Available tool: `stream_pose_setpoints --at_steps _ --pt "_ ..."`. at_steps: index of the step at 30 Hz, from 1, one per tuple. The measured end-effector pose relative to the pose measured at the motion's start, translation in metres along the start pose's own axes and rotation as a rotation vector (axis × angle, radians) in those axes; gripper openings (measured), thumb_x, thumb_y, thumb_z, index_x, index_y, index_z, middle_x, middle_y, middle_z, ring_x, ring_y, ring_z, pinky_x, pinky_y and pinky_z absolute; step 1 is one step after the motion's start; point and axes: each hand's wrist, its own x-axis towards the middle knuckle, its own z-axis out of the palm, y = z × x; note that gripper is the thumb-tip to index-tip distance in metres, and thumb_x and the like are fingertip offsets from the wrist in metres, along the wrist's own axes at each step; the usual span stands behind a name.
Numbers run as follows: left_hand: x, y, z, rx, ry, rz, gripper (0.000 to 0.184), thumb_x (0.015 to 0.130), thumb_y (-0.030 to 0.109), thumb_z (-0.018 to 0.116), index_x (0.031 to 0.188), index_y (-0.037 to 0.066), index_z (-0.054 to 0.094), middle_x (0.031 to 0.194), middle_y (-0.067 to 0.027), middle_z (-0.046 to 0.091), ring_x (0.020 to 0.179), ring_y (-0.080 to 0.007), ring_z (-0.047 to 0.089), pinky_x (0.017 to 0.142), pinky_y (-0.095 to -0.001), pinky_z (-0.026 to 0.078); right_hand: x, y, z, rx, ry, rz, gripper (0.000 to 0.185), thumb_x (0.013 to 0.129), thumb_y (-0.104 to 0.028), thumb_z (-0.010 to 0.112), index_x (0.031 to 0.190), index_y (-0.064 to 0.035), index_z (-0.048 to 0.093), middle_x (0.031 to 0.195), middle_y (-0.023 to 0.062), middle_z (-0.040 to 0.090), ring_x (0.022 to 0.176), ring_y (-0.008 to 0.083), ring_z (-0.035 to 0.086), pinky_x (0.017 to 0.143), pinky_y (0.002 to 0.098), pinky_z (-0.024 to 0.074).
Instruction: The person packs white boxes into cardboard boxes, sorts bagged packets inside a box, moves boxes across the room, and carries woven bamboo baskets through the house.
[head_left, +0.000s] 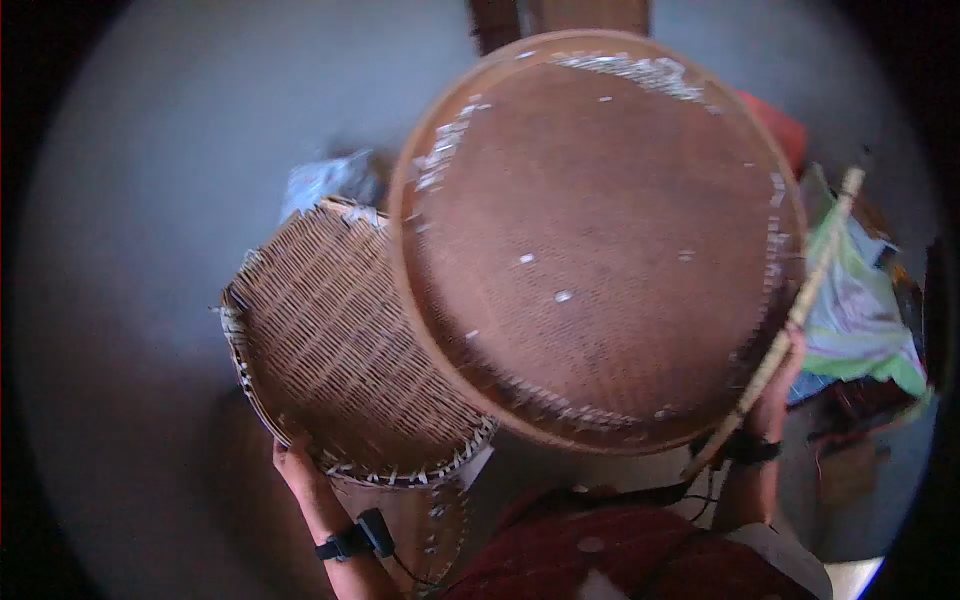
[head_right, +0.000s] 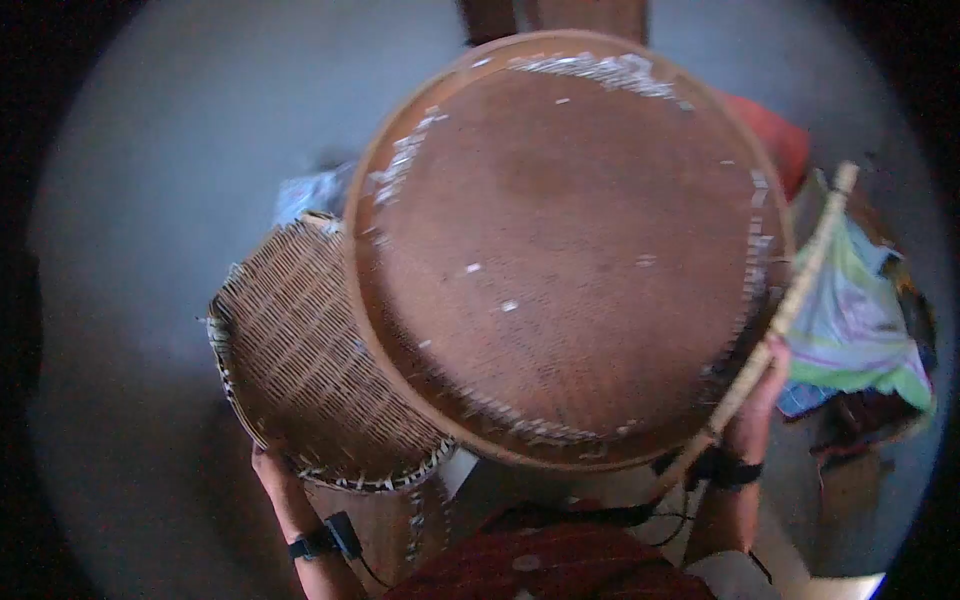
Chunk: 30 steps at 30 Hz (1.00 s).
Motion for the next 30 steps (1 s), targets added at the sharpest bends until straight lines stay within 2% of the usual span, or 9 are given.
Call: stream_pose_setpoints --at_steps 3,4,6,11,13,16,20,23,30 --pt "-0.011 0.034 -0.007 -0.069 -0.165 -0.078 0.04 0.061 -0.006 0.047 0.101 -0.003 0.056 0.088 -0.0077 0.06 0.074 -0.0198 0.059 0.065 -0.0297 0.048 -0.054 0.004 -0.016 0.058 -0.011 0.024 0.035 0.073 -0.036 0.053 0.092 -0.0067 0.05 0.079 0.0057 0.053 0.072 0.0195 0.055 0.063 0.0322 0.0464" --pt "-0.017 0.039 -0.002 -0.091 -0.215 -0.133 0.04 0.061 -0.006 0.047 0.1 -0.002 0.056 0.087 -0.0083 0.06 0.072 -0.0205 0.059 0.063 -0.0304 0.049 -0.078 -0.007 0.0 0.182 -0.153 0.271 0.032 0.074 -0.033 0.052 0.092 -0.0064 0.05 0.081 0.0063 0.054 0.073 0.0198 0.055 0.064 0.0323 0.0469" --pt "-0.026 0.047 -0.004 -0.153 -0.271 -0.172 0.039 0.061 -0.005 0.048 0.099 -0.002 0.056 0.087 -0.0089 0.06 0.071 -0.0206 0.059 0.062 -0.0308 0.049 -0.109 0.007 0.003 0.252 -0.218 0.367 0.031 0.074 -0.028 0.053 0.094 -0.0051 0.05 0.082 0.0054 0.055 0.073 0.0193 0.055 0.067 0.032 0.047" --pt "0.001 0.031 -0.034 -0.07 -0.494 -0.226 0.035 0.067 0.007 0.055 0.101 -0.001 0.055 0.089 -0.009 0.06 0.075 -0.0224 0.058 0.071 -0.0338 0.048 -0.202 -0.012 0.033 0.263 -0.267 0.288 0.028 0.074 -0.024 0.053 0.092 -0.0035 0.051 0.082 0.0049 0.054 0.073 0.0184 0.055 0.067 0.0314 0.0465" --pt "0.001 0.052 -0.032 -0.013 -0.488 -0.441 0.029 0.075 0.007 0.049 0.104 0.001 0.053 0.089 -0.0104 0.058 0.078 -0.0243 0.058 0.066 -0.0353 0.049 -0.201 0.001 0.018 0.099 -0.224 0.267 0.027 0.073 -0.024 0.054 0.09 -0.0032 0.052 0.077 0.0034 0.052 0.069 0.0161 0.052 0.063 0.0298 0.0439" --pt "0.031 0.043 -0.049 -0.143 -0.668 -0.54 0.04 0.075 0.015 0.058 0.112 0.003 0.05 0.1 -0.0083 0.056 0.087 -0.0212 0.055 0.077 -0.0342 0.046 -0.218 -0.015 0.024 -0.156 -0.145 0.187 0.024 0.074 -0.026 0.055 0.085 -0.0055 0.051 0.067 0.0006 0.045 0.059 0.0129 0.045 0.053 0.0276 0.0383" --pt "0.031 0.077 -0.02 -0.17 -0.701 -0.576 0.039 0.076 0.015 0.057 0.113 0.003 0.05 0.101 -0.0086 0.056 0.089 -0.0213 0.055 0.078 -0.034 0.046 -0.295 -0.048 0.044 -0.003 -0.148 0.394 0.043 0.081 -0.036 0.054 0.111 -0.0079 0.044 0.096 0.0026 0.049 0.089 0.0148 0.046 0.075 0.033 0.0419" --pt "0.045 0.102 -0.015 -0.178 -0.722 -0.61 0.039 0.076 0.015 0.056 0.113 0.002 0.049 0.102 -0.0088 0.055 0.089 -0.0214 0.055 0.078 -0.034 0.046 -0.358 -0.026 0.05 0.145 -0.027 0.549 0.044 0.081 -0.036 0.055 0.113 -0.0087 0.043 0.102 0.004 0.05 0.092 0.0174 0.048 0.078 0.0358 0.0419" --pt "0.064 0.076 0.023 -0.306 -0.691 -0.602 0.039 0.078 0.014 0.054 0.114 0.002 0.048 0.104 -0.0093 0.055 0.092 -0.0216 0.055 0.079 -0.0337 0.047 -0.29 0.031 0.05 0.354 -0.017 0.604 0.041 0.075 -0.033 0.057 0.109 -0.0127 0.046 0.098 0.0052 0.053 0.091 0.0232 0.052 0.081 0.0398 0.0431"
